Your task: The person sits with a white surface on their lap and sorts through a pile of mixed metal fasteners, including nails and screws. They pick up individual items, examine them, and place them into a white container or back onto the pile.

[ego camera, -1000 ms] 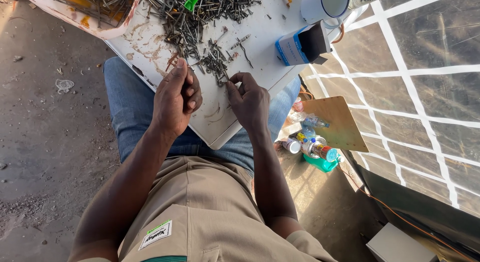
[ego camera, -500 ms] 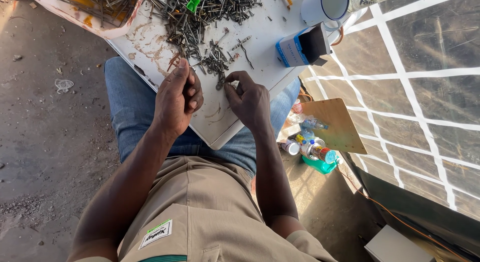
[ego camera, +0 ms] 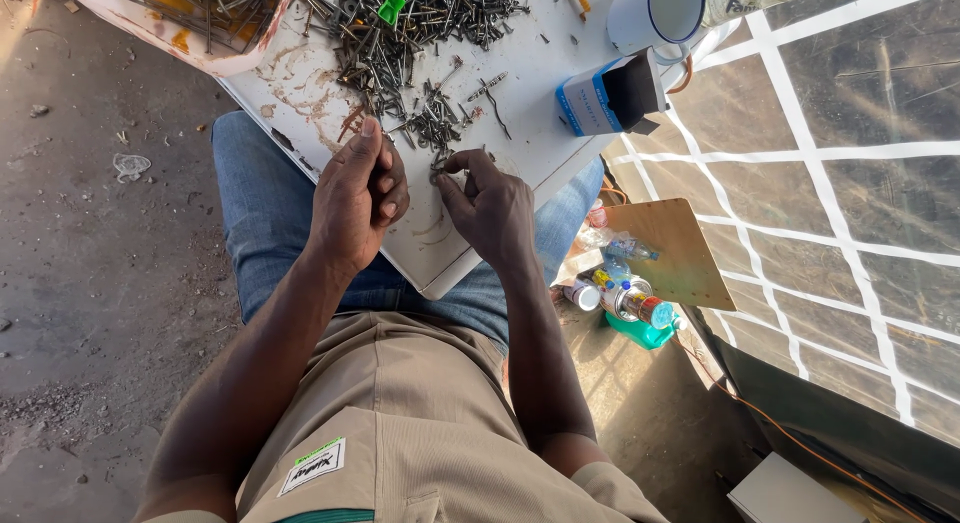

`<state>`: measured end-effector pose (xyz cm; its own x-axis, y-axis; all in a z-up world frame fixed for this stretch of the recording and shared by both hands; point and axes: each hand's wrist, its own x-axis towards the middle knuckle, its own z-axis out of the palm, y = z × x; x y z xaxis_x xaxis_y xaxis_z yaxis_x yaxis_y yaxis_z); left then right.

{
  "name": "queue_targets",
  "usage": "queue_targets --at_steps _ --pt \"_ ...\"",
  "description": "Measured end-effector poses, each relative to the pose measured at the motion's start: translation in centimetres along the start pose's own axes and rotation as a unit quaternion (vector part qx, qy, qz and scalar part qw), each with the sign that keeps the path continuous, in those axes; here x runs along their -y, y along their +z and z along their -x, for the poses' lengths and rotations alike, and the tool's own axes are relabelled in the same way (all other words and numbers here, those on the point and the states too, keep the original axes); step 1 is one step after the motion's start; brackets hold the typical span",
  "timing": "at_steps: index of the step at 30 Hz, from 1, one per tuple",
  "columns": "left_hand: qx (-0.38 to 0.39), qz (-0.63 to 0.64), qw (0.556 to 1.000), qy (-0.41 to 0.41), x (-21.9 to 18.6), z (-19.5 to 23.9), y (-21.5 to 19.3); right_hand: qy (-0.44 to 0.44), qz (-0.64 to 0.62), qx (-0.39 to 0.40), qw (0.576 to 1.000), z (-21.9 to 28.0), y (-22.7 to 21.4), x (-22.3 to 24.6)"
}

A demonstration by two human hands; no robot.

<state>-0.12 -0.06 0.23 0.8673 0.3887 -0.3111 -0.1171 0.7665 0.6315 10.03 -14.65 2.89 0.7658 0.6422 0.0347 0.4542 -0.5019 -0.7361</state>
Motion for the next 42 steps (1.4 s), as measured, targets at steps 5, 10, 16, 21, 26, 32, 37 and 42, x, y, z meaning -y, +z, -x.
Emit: queue_targets --at_steps 5,10,16,21,26,32,37,42 --pt "0.005 0.000 1.000 -0.001 -0.1 0.0 0.0 -0.011 -0.007 -0.002 1.000 -0.1 0.1 0.2" --pt "0.001 0.003 1.000 -0.002 0.0 0.0 0.0 -0.030 0.000 0.011 0.999 -0.3 -0.3 -0.3" --pt "0.008 0.001 1.000 0.003 0.1 0.0 -0.1 -0.053 0.027 0.017 0.998 -0.5 -0.8 0.0" --pt "0.006 -0.005 1.000 0.007 0.1 0.0 -0.1 -0.070 0.039 -0.010 0.997 -0.6 -0.5 0.1" --pt "0.007 -0.005 1.000 0.010 0.0 0.0 0.0 -0.074 0.041 -0.009 0.996 -0.6 -0.5 -0.1" --pt "0.006 -0.005 1.000 0.010 0.1 0.1 0.1 -0.097 0.065 0.019 0.993 -1.2 -0.8 0.9" --pt "0.008 -0.004 1.000 0.011 -0.1 0.1 0.1 -0.104 0.072 0.025 0.992 -1.3 -0.6 0.0" --pt "-0.005 0.012 1.000 0.007 0.0 0.0 0.1 0.044 -0.366 -0.005 0.929 -0.9 -0.7 -1.9"
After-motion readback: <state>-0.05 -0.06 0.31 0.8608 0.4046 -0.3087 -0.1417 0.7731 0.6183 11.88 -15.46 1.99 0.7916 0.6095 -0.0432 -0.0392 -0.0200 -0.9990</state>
